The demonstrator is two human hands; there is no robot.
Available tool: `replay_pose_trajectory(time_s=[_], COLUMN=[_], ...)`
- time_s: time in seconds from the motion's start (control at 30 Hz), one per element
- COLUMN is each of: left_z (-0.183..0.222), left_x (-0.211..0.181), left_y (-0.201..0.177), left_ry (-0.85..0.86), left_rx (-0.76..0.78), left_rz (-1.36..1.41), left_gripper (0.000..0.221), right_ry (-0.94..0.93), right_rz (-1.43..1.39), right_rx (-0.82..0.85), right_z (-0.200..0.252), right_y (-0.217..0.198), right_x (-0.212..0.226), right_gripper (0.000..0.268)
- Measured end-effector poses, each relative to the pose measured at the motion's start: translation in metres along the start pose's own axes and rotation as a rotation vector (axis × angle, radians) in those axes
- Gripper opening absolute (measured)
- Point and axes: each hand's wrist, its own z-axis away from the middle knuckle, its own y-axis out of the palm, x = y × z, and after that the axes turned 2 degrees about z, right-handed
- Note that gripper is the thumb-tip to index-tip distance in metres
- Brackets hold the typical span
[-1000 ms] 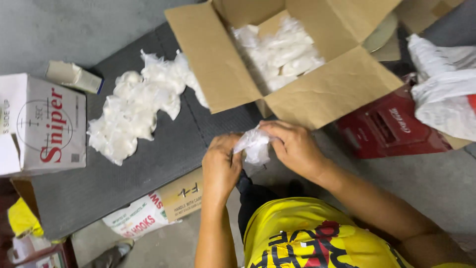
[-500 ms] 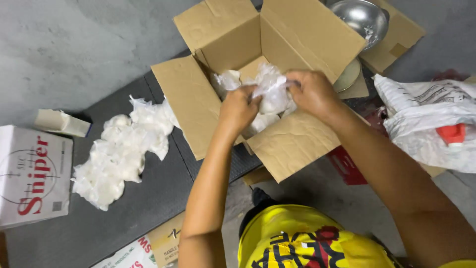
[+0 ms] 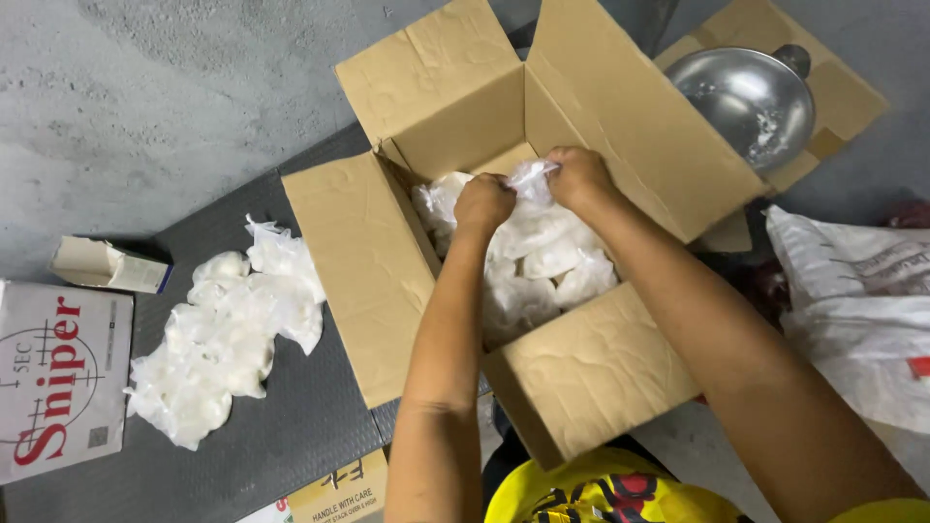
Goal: Packing small plastic bags into a cardboard box.
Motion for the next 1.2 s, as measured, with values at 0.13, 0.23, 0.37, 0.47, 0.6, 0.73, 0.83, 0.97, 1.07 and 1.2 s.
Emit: replay_pose_trajectory(time_s=[0.13,0.23,0.37,0.47,0.6,0.73,0.83,0.97,1.07,1.2], left_z=[-0.035,-0.047,-0.033,-0.019,0.017,0.093,0.164,0.256,0.315,0.392], left_x=[0.016,0.025,0.026,0.016,0.012,0.009,0.025,0.067,0.122,0.219], left_y=[0.035,0.053,0.051,0.024,-0.011,-0.061,-0.096,-0.142,-0.167,-0.187], left_ry=[-0.079,-0.102,-0.012,0.044,0.167,0.197,0.254,0.253,0.165,0.063], left_rx=[-0.054,-0.090,-0.161,-0.203,-0.343,-0.465,-0.615,-0.751,-0.841,-0.921], left_rz=[0.086,0.115,0.136,0.132,0.156,0.164,0.183,0.248,0.201,0.158], left_gripper=[0.035,0.034,0.036,0.036,0.031,0.033,0.034,0.037,0.034,0.034], right_ry=[0.070,0.088,0.091,-0.012,-0.205,-0.389,-0.406,-0.558,-0.658,-0.816], right_rz=[-0.044,-0.110,-0.058,-0.069,-0.172,-0.399,-0.490,-0.581,-0.579,-0.476], right_rx=[0.066,0.083,0.211,0.198,0.138,0.091,0.196,0.201,0.255,0.250], right_z=[-0.025,-0.037,-0.026,-0.026,0.003,0.045,0.097,0.167,0.222,0.293], right_y=[0.030,0.048,0.037,0.036,0.016,0.006,-0.019,-0.024,0.000,0.065], right_x=[-0.018,-0.029,-0.013,0.005,0.057,0.096,0.157,0.241,0.300,0.364], right_gripper=[0.020,0.015,0.021,0.017,0.019,0.024,0.024,0.026,0.027,0.027])
